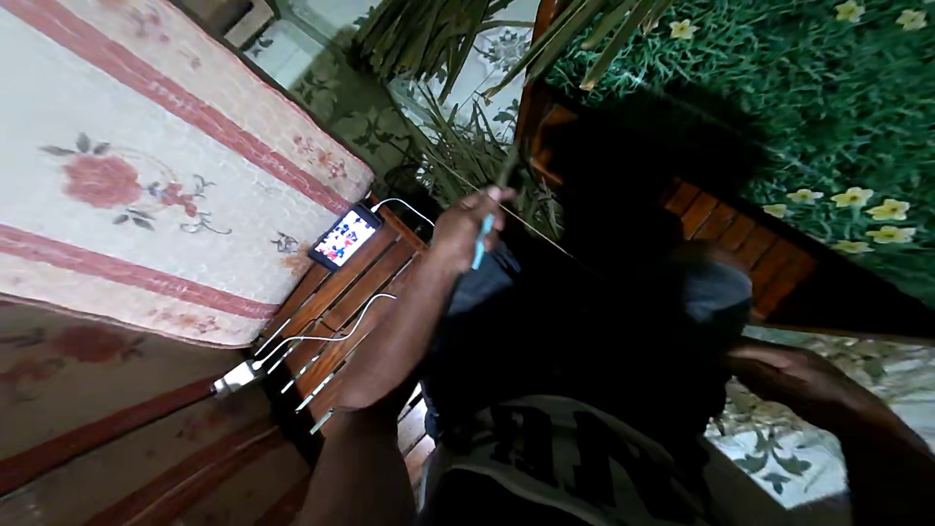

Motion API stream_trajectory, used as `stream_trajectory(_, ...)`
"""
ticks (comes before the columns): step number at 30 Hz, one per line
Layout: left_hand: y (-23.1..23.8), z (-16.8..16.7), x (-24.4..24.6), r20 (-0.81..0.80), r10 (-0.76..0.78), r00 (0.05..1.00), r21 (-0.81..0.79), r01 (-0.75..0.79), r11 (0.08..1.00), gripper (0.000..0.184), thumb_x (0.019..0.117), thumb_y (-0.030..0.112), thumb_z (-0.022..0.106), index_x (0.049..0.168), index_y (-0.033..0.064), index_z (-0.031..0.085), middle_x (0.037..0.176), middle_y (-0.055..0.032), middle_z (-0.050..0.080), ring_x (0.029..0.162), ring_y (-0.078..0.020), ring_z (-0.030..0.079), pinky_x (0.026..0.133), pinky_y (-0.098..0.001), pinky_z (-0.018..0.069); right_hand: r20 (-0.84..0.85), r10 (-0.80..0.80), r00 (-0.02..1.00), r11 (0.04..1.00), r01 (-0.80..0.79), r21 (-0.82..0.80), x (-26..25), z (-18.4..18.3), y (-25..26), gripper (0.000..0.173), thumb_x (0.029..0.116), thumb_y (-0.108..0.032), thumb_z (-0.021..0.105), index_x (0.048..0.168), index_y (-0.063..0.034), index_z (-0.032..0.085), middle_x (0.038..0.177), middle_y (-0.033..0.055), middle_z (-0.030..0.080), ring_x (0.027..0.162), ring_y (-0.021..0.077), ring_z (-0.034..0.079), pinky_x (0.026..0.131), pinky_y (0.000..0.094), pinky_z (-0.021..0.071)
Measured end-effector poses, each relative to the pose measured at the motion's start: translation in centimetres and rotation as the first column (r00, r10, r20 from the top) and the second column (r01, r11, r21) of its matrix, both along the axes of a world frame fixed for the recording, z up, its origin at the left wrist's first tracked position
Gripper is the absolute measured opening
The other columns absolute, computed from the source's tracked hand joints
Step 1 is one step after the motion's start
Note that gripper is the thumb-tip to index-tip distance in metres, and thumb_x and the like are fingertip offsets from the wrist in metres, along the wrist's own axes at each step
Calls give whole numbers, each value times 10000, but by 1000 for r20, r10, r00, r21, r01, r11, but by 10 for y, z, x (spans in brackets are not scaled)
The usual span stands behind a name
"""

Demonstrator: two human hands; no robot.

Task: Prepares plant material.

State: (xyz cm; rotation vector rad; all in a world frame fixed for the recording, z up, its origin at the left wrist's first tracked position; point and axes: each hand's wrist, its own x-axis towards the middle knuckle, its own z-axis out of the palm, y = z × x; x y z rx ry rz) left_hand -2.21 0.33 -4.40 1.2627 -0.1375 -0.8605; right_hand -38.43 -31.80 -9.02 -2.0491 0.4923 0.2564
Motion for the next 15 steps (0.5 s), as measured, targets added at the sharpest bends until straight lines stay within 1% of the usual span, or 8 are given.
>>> stream_trajectory(2,22,-3,39,45,186,982,-46,-184,982,334,1123,260,354,1242,66,598,660,51,537,454,-31,470,416,-176,447,-137,-110,984,993,116,35,-26,0,-26,209,949,-220,584,949,-57,716,760,-17,618,583,36,504,538,258,450)
stream_trajectory(5,42,-4,73,33,477,879,-154,-467,871,365,1132,348,323,1212,105,584,648,53,532,440,-45,467,409,-192,453,-146,-173,974,978,188,91,-50,3,-47,170,958,-188,561,941,-109,711,687,-76,570,537,12,478,495,220,419)
stream_trajectory(7,38,-2,59,21,493,870,-202,-479,854,384,1130,375,304,1228,129,582,635,65,516,437,-43,456,411,-201,449,-83,-212,974,965,222,137,-46,5,-41,163,962,-207,567,942,-128,709,681,-101,560,534,-2,476,490,196,416)
stream_trajectory(9,18,-8,8,10,291,957,-193,-283,939,342,1111,361,336,1228,161,588,619,72,531,440,-33,487,412,-192,464,2,-225,974,964,222,145,-27,5,-23,201,957,-265,605,990,-100,714,702,-104,587,545,-23,492,503,175,437)
stream_trajectory(10,4,-16,-26,-16,114,993,-161,-115,980,295,1096,342,383,1220,173,591,646,45,540,470,-49,499,438,-200,460,36,-206,978,973,201,111,-13,6,-11,255,954,-290,610,1016,-65,713,718,-91,595,559,-27,502,517,177,450)
stream_trajectory(11,-12,-25,-56,-23,-82,996,-125,78,989,223,1085,269,413,1170,134,571,674,13,580,497,-66,536,458,-212,476,65,-181,981,983,178,54,5,7,3,293,953,-307,603,1023,-48,720,725,-74,609,571,-25,510,532,190,464)
stream_trajectory(13,-41,-27,-102,49,-421,906,-30,422,906,284,1083,200,489,1300,32,563,778,-42,623,566,-99,575,496,-241,506,37,-122,992,991,124,-58,43,19,37,265,979,-248,578,1059,-38,717,780,-12,644,636,35,567,608,265,522)
stream_trajectory(15,-54,-22,-124,93,-528,844,-32,533,846,339,1076,200,504,1354,13,558,799,-41,639,601,-96,585,524,-242,509,4,-1,1000,992,2,-126,74,31,63,255,999,-193,604,1118,2,717,989,126,722,875,197,684,832,453,562)
